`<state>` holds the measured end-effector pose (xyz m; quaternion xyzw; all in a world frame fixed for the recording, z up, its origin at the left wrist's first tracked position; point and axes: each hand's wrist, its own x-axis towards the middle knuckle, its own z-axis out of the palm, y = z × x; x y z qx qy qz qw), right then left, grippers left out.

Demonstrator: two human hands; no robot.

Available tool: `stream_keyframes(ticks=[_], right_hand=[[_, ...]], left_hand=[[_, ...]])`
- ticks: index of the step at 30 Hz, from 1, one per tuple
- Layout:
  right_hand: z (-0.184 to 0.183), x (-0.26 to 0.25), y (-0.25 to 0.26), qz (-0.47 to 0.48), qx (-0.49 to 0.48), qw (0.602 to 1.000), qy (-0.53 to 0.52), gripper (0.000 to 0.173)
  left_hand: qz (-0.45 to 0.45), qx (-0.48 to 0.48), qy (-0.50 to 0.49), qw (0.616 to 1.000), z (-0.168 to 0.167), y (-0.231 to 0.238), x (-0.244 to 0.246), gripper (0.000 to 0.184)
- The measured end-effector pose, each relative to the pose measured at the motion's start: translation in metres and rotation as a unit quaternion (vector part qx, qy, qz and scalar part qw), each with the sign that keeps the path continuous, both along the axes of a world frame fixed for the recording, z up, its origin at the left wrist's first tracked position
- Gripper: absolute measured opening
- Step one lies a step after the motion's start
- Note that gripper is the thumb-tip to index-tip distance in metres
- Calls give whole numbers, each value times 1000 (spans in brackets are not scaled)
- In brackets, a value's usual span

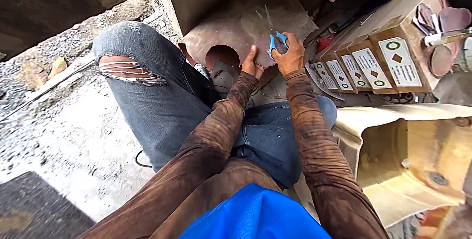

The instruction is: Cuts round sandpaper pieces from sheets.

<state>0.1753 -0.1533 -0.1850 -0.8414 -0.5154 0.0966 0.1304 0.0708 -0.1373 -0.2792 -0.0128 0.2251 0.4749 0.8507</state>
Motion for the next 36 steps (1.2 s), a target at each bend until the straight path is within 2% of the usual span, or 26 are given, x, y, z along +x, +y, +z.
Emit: stream_keyframes(ticks=[3, 6, 9, 12, 13, 15, 17, 19, 21, 23, 27, 29, 32, 36], right_hand=[[5, 2, 3, -6, -10, 1000, -5, 68], [9, 4, 4, 4, -5, 1000, -7, 68], [10, 2, 3, 14, -3, 1000, -15, 68], [6, -2, 3, 13, -6, 1000, -17, 66], [3, -3, 2, 13, -6, 1000, -19, 65], [-2, -6, 0, 15, -2, 1000, -20, 64], [-5, -9, -2, 18, 11, 1000, -19, 63], [-10, -6, -3, 25, 26, 999, -9, 64], [-10, 6, -8, 42, 75, 995, 53, 64], [-2, 14, -22, 37, 172, 972, 153, 61], [21, -7, -78, -74, 269, 927, 250, 49], [14, -34, -113, -101, 237, 918, 303, 47], [-13, -62, -134, -98, 176, 907, 370, 42], [-37, -64, -133, -84, 108, 938, 318, 47]], left_hand=[[13, 10, -62, 998, 4, 0, -6, 74], [16, -3, -91, 996, 9, 2, -8, 84], [16, 11, -77, 997, 6, 3, -6, 71], [36, -17, -2, 999, 6, 3, 1, 31], [44, -29, 25, 998, 3, 2, 5, 28], [63, -45, 76, 994, 0, 0, 10, 39], [75, -51, 83, 992, -4, -2, 15, 46], [81, -62, 69, 992, -6, -3, 18, 40], [83, -77, 63, 992, -4, -3, 19, 32], [77, -83, 46, 993, -3, -2, 17, 37], [84, -112, -5, 990, 8, 3, 15, 31], [88, -118, -25, 989, 13, 3, 20, 29], [84, -113, -26, 990, 15, -1, 31, 30], [80, -132, -25, 988, 21, -8, 39, 30]])
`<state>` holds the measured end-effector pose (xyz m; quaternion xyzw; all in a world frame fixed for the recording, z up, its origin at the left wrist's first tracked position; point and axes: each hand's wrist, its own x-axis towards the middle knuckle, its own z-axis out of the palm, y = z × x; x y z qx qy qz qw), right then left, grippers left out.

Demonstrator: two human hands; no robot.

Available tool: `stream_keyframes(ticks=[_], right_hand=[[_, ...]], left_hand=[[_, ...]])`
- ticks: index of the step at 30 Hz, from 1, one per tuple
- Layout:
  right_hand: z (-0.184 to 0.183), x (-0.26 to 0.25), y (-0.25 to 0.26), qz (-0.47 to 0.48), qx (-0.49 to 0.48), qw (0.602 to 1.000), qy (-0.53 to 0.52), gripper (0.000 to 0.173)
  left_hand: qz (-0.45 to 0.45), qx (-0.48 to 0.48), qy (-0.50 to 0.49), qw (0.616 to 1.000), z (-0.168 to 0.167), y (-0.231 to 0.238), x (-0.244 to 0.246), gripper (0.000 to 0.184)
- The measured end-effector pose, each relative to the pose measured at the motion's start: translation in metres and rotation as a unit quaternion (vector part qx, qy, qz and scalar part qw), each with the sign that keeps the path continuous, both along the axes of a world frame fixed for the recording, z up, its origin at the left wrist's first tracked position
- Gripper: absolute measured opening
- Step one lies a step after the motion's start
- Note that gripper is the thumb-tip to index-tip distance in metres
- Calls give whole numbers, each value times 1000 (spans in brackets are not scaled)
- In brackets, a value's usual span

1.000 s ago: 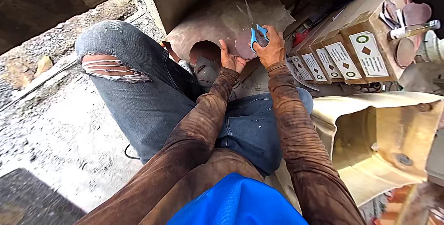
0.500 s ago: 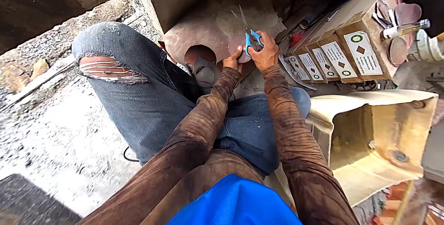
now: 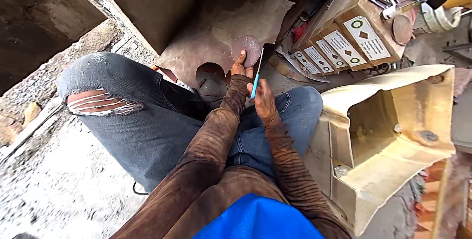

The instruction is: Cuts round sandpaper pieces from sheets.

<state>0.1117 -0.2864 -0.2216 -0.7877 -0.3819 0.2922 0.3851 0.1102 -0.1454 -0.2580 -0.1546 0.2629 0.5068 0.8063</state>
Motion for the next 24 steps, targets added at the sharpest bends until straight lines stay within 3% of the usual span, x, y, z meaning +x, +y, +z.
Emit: stream_keyframes(ticks=[8, 11, 18, 24], right_hand=[[-4, 6, 9, -14, 1, 998, 61, 49], [-9, 17, 18, -12, 11, 999, 49, 54], [-5, 21, 18, -21, 55, 992, 113, 47], [-9, 31, 22, -35, 32, 996, 79, 50]], left_hand=[[-60, 7, 17, 998, 19, -7, -12, 34], [-7, -64, 10, 998, 24, -1, -4, 34], [-13, -70, 43, 997, 10, 2, 0, 36], [-31, -84, 51, 995, 8, -3, 3, 39]])
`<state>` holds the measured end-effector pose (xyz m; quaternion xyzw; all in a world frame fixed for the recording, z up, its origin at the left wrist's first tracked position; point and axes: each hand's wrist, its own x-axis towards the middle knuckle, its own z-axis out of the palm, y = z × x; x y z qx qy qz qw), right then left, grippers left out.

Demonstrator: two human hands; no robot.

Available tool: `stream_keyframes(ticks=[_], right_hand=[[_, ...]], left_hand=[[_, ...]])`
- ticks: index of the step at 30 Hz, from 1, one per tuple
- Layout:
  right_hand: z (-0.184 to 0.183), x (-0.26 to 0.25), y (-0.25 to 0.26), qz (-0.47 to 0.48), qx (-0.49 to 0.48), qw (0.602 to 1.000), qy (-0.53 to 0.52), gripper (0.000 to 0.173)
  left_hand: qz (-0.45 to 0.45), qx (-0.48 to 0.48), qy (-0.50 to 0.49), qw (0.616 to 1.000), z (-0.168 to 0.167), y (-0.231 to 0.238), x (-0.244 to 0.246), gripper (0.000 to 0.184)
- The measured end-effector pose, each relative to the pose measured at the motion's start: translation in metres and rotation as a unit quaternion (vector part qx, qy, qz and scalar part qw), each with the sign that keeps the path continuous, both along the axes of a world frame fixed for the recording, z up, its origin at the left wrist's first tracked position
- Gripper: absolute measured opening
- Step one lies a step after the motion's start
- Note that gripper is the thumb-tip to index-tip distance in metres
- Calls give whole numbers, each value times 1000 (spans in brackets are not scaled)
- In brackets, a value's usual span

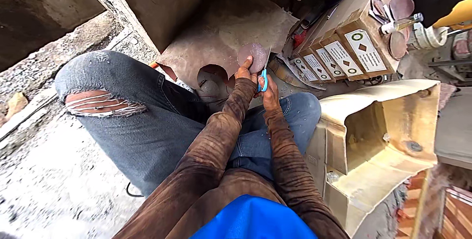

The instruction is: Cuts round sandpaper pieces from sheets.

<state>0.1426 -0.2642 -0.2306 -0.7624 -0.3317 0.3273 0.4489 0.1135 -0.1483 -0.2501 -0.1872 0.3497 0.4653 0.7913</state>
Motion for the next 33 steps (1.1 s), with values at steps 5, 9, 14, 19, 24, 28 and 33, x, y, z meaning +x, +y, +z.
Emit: stream_keyframes(ticks=[5, 9, 14, 19, 24, 28, 33], right_hand=[[-8, 8, 2, -18, 24, 999, 36, 63], [-14, 9, 0, -31, 48, 998, 37, 63], [-5, 13, 1, 9, 2, 1000, -27, 62], [-3, 22, 4, 18, 1, 999, -35, 57], [-7, 23, 9, 0, 71, 997, -16, 51], [1, 26, 6, 60, 14, 997, -56, 56], [-7, 32, 9, 45, 47, 998, -26, 45]], left_hand=[[-25, -10, 12, 1000, 11, -2, -2, 38], [-2, -8, 3, 1000, 7, -3, 3, 39], [-14, -23, 21, 999, 12, -2, -1, 41], [-24, -36, 43, 998, 16, -4, -1, 48], [-32, -28, 43, 998, 21, -8, 4, 48], [-76, -41, 108, 990, 14, -5, -1, 58], [-84, -21, 122, 989, 11, -6, 1, 60]])
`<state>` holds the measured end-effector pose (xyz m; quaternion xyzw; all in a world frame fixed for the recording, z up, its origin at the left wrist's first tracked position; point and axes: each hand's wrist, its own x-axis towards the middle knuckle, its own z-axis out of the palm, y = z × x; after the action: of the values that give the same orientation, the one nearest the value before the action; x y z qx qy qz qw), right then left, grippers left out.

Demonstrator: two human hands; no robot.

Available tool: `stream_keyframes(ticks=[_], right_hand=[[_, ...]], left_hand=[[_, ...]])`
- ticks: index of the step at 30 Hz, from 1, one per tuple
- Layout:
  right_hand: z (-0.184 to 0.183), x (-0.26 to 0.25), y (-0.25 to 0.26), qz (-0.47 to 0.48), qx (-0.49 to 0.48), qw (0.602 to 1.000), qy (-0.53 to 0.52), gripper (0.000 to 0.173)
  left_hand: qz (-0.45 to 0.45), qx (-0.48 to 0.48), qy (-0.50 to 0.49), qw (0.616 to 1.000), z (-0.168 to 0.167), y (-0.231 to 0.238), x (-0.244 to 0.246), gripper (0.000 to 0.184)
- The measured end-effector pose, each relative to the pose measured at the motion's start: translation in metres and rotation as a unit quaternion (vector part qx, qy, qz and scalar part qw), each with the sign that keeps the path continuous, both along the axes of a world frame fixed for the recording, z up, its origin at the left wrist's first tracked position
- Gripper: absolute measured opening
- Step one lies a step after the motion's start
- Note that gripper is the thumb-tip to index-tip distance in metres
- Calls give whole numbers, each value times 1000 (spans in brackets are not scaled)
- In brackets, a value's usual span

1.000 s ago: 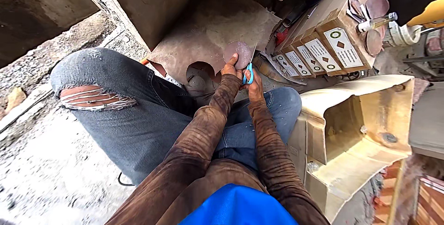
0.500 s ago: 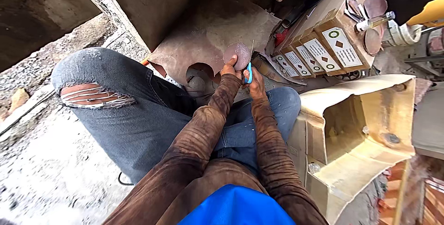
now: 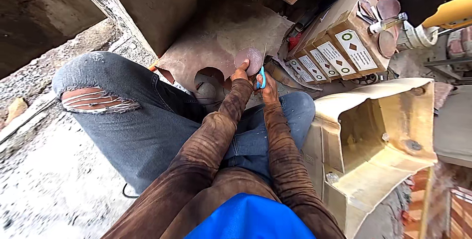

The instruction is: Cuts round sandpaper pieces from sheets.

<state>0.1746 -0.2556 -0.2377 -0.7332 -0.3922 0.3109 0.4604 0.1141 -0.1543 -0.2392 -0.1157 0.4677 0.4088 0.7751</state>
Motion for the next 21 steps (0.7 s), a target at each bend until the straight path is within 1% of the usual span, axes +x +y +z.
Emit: stream_keyframes(ticks=[3, 5, 8, 11, 13, 14, 16, 17, 19, 21], right_hand=[[-1, -2, 0, -15, 38, 999, 19, 38], [-2, -3, -2, -22, 51, 998, 17, 35], [-1, -6, -8, -40, 29, 999, 13, 35], [6, -9, -8, -25, 16, 999, 11, 34], [8, -8, -8, -2, 19, 999, 28, 40], [8, -5, -8, 8, 15, 999, 41, 47], [11, -2, -8, 8, 2, 998, 57, 54], [14, -1, -7, 6, -2, 999, 53, 55], [19, -3, -4, 0, -5, 999, 35, 50], [17, -2, -5, -10, 10, 999, 30, 47]], left_hand=[[20, -2, -24, 999, 4, -3, 2, 56], [36, -4, -35, 999, 8, -5, 2, 57], [56, 1, -39, 998, 4, -2, 2, 57], [55, 6, -32, 998, 6, -1, -2, 58], [28, 5, -26, 999, 10, -1, -6, 56], [8, 4, -18, 1000, 14, -3, -7, 54], [-3, 6, -16, 1000, 18, -6, -7, 50], [4, 10, -14, 1000, 16, -6, -6, 48], [13, 21, -13, 1000, 9, -7, -3, 48], [20, 28, -16, 999, 5, -9, 1, 49]])
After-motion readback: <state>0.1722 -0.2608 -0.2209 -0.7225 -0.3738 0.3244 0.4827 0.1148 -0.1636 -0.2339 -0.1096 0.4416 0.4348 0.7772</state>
